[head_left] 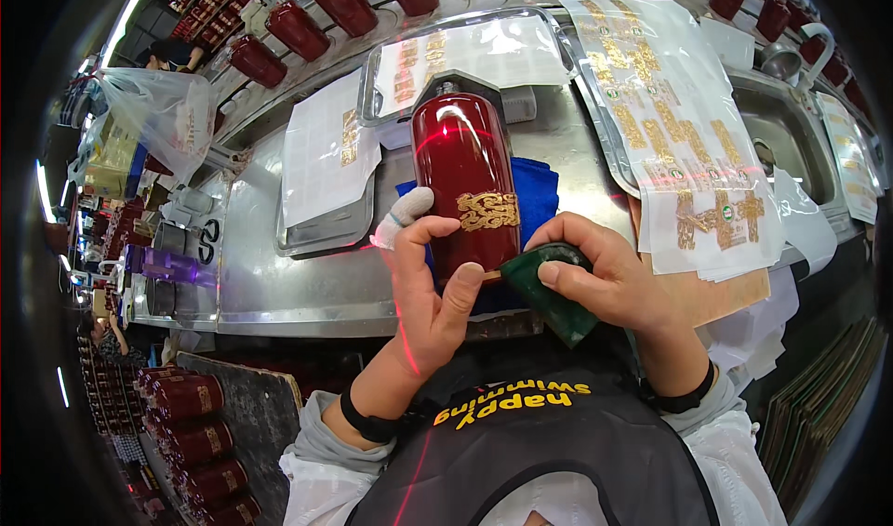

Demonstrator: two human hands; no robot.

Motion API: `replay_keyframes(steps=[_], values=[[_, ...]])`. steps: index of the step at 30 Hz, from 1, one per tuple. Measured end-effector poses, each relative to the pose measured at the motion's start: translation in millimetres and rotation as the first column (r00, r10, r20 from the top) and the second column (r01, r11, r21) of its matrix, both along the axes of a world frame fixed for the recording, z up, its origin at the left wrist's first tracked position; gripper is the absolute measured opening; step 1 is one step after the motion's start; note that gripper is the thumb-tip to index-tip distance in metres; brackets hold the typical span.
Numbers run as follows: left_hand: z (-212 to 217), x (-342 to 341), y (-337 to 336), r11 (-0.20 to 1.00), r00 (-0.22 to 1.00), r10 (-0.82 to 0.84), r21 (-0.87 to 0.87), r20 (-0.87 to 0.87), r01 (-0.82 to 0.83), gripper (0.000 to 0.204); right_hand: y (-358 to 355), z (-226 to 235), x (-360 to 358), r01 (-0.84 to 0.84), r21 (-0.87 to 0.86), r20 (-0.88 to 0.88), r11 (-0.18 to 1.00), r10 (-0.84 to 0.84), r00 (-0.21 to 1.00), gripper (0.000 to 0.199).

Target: Applying labels and decorative seals to liquor bottles on a production line.

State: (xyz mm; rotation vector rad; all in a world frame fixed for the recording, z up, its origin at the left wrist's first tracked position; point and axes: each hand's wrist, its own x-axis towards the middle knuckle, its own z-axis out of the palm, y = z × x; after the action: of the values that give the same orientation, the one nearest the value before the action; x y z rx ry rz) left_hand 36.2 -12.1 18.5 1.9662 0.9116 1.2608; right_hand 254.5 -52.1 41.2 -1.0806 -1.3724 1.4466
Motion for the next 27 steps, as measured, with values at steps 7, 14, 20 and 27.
replay_keyframes(steps=[7, 14, 20, 27], values=[[-6, 2, -3, 0.998, 0.998, 0.045, 0.042, -0.05, -0.043, 0.041, 0, 0, 1, -0.001, -0.029, 0.008, 1.0, 0.001, 1.0, 0.019], [-9, -23, -13, 0.892, 0.968, 0.082, 0.45, -0.237, 0.035, 0.028, -2, -4, 5, 0.015, -0.035, -0.034, 0.999, -0.016, 0.999, 0.018], [-6, -25, -4, 0.564, 0.879, 0.263, 0.803, -0.397, 0.194, 0.013, -2, -6, 7, 0.019, -0.015, -0.022, 1.0, -0.019, 1.0, 0.018], [5, -13, 7, 0.488, 0.878, 0.218, 0.827, -0.426, 0.279, 0.017, -7, -8, 8, 0.066, -0.027, 0.009, 0.997, -0.066, 0.998, 0.019]])
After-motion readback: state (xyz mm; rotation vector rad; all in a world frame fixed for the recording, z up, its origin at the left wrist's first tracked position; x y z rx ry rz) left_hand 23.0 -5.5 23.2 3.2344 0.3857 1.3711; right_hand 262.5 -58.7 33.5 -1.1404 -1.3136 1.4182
